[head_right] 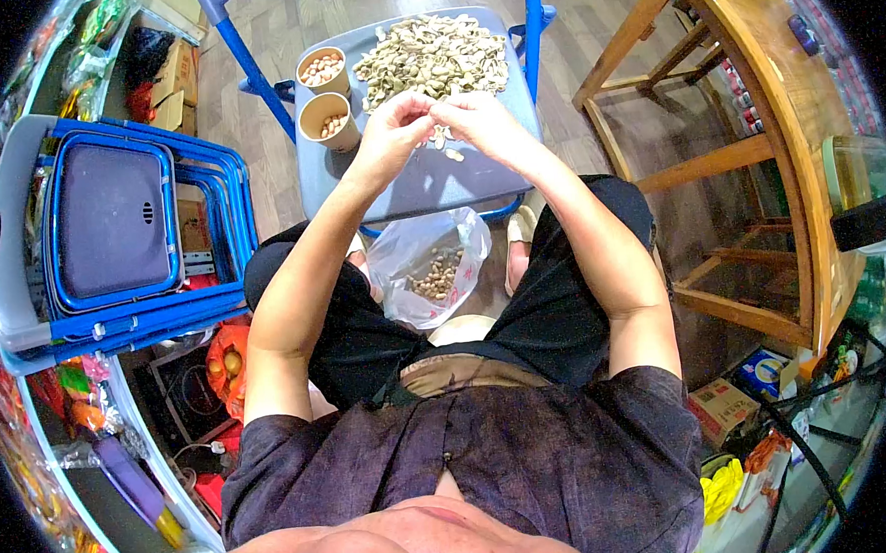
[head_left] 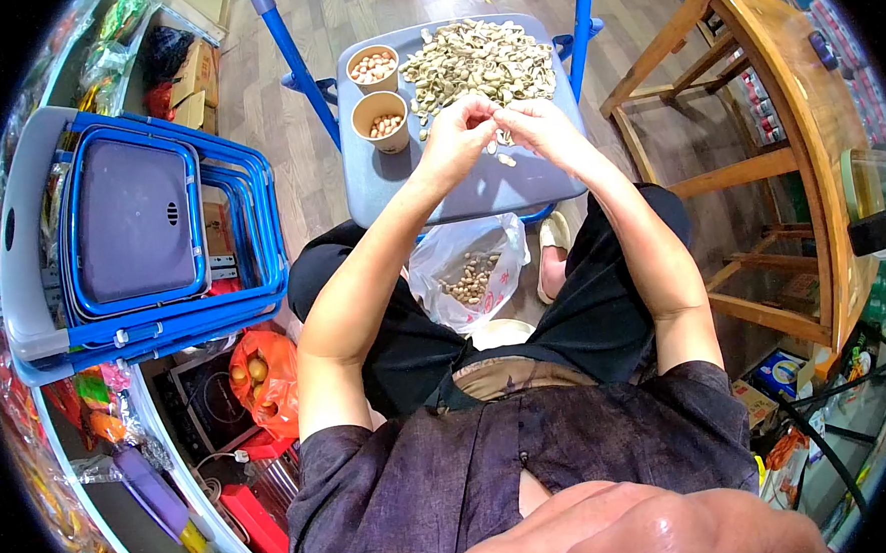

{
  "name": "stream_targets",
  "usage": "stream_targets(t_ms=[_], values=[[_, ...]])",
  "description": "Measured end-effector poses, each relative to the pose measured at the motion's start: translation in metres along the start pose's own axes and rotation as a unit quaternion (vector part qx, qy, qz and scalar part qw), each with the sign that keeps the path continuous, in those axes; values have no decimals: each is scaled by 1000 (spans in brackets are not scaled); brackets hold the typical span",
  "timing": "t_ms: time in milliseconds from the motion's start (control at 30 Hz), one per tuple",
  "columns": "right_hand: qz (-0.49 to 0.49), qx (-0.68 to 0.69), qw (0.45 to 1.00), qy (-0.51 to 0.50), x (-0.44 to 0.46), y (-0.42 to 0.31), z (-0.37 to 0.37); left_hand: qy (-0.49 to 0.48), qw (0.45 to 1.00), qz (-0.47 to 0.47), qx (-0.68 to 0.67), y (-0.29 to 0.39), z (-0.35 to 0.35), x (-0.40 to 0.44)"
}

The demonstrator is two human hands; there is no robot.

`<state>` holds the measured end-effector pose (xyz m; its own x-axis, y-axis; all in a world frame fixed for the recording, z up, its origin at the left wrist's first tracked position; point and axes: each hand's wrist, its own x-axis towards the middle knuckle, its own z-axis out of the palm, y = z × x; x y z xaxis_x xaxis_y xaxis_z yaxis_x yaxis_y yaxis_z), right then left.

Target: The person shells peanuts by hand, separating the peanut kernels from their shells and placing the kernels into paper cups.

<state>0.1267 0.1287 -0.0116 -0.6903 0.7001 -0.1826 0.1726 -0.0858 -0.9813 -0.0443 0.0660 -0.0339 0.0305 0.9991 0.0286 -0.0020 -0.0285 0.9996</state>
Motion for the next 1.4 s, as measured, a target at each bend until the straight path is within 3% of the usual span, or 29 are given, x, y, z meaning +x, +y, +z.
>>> stream_targets(t_ms=[233,433,500,633,700,767,833,867,1033,1100,1167,1200,1300,1333,1400], values=[[12,79,997,1,-2,-3,6,46,998,24,-33,6,1,-4],[-69,85,993,41,4,3,20,77,995,29,-61,17,4,-7],[-98,-4,993,59,8,0,17,73,996,49,-27,13,-2,-1],[-128,-24,987,98,6,-8,25,106,988,92,71,33,2,-6],[-192,-87,971,114,8,-6,25,127,981,117,90,32,2,-7],[-185,-92,971,120,10,-6,26,140,977,134,83,29,-1,-5],[-176,-120,967,137,11,-5,27,122,989,77,-37,30,-5,-6],[-121,-144,974,128,12,-5,24,133,988,75,-25,30,-8,-7],[-75,-232,964,109,16,9,15,172,980,104,-5,38,-33,-8],[-81,-196,971,109,21,20,12,191,969,110,107,62,-49,-19],[-15,-34,998,52,14,4,10,226,951,120,172,69,-68,-24],[38,122,992,-13,14,5,4,246,930,136,236,74,-75,-28],[80,451,885,-79,12,-1,4,264,888,111,360,83,-91,-37],[49,531,823,-195,19,7,-2,256,876,94,397,80,-95,-39],[64,561,812,-151,16,-4,3,244,864,76,434,75,-98,-41]])
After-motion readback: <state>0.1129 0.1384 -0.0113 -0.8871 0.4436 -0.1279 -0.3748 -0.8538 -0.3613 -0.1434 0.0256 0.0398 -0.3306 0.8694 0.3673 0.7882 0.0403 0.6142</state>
